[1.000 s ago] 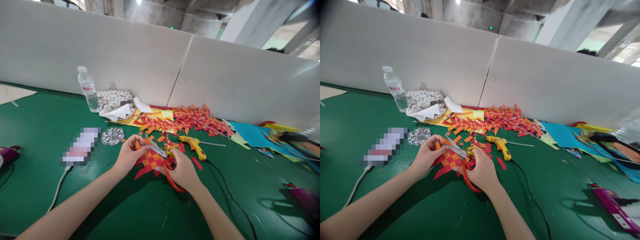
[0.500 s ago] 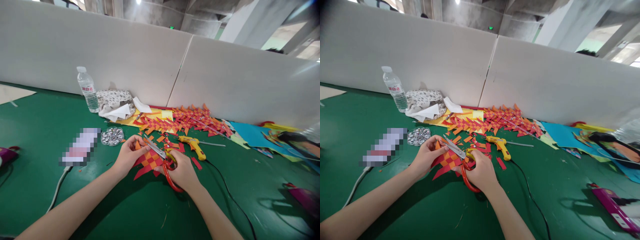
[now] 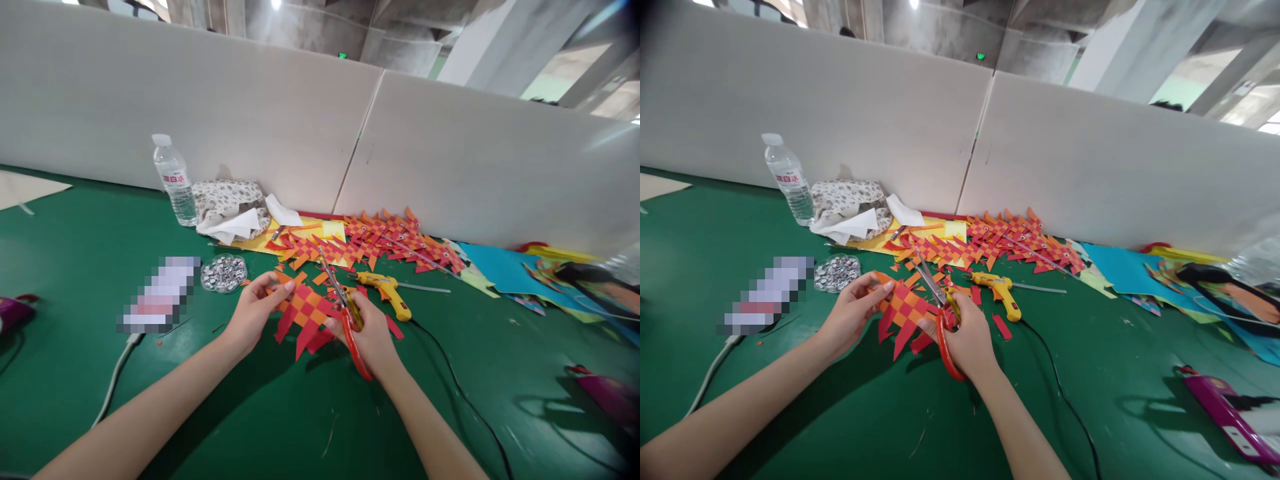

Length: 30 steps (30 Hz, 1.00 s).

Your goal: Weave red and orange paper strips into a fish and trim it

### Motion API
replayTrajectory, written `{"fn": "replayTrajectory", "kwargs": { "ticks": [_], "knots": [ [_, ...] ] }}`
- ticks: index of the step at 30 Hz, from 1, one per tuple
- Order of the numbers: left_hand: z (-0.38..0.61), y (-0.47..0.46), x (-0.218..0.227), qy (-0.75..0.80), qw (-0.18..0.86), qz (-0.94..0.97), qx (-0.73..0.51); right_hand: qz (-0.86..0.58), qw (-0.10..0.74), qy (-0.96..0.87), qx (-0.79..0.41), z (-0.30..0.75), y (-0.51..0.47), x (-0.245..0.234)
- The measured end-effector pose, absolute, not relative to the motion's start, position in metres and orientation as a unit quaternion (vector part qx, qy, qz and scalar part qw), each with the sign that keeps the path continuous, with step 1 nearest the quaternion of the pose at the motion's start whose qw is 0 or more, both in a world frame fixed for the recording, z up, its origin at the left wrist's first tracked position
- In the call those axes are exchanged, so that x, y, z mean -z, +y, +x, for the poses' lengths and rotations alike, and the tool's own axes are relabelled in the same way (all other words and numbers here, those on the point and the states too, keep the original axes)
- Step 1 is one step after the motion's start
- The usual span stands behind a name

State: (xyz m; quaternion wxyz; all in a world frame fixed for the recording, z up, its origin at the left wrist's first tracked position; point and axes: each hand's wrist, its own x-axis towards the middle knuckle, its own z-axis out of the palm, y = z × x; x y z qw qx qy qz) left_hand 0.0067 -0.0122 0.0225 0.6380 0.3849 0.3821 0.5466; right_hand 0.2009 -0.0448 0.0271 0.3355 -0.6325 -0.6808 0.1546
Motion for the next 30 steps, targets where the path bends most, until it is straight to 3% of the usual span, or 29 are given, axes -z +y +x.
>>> {"fn": "replayTrajectory", "kwargs": {
  "ticks": [5, 13, 30],
  "knots": [
    [0.005, -0.010, -0.018, 0.396, 0.632, 0.404, -0.529, -0.633, 0.349, -0.663, -0.196, 0.200, -0.045, -0.029],
    [0.007, -0.011, -0.018, 0.398, 0.568, 0.496, -0.523, -0.643, 0.245, -0.713, -0.133, 0.192, -0.050, -0.025],
    [0.007, -0.014, -0.020, 0.383, 0.585, 0.495, -0.515, -0.645, 0.242, -0.715, -0.122, 0.189, -0.053, -0.024]
  ]
}}
